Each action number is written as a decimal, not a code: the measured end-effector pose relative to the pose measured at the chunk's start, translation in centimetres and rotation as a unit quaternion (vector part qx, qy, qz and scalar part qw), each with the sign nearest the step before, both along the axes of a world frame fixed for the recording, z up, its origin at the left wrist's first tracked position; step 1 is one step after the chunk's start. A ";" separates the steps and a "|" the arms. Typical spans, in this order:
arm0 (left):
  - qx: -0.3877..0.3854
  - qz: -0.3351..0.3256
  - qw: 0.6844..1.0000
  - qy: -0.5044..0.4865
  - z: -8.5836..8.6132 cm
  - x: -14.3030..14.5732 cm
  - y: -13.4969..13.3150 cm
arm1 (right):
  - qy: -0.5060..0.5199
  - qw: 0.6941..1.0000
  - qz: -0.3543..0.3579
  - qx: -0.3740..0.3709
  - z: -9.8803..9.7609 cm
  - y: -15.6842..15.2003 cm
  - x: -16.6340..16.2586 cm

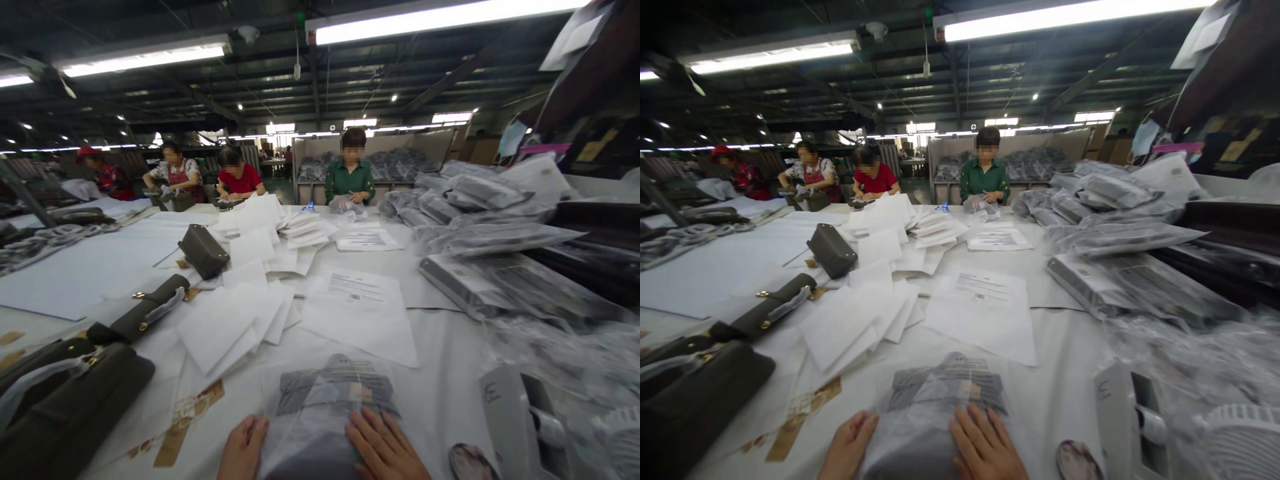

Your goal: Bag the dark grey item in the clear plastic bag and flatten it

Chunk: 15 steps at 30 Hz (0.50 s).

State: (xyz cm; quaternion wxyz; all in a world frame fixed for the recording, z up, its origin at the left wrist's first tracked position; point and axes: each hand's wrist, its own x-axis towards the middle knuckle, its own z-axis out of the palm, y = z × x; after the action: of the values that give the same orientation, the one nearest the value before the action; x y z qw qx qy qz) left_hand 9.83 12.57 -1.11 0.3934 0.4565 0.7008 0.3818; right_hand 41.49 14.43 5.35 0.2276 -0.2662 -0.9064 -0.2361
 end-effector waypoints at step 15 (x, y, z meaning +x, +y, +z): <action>0.382 -0.193 0.684 0.590 1.8 9.1 -1.1 | 0.096 0.951 -0.168 -0.239 -2.6 0.1 1.9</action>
State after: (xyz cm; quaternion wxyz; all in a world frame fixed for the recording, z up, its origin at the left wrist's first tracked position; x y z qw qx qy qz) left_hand 18.94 11.51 0.69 -0.2455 0.8232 0.4778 0.1837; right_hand 43.42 14.56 2.79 0.1999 -0.4829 -0.8523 -0.0208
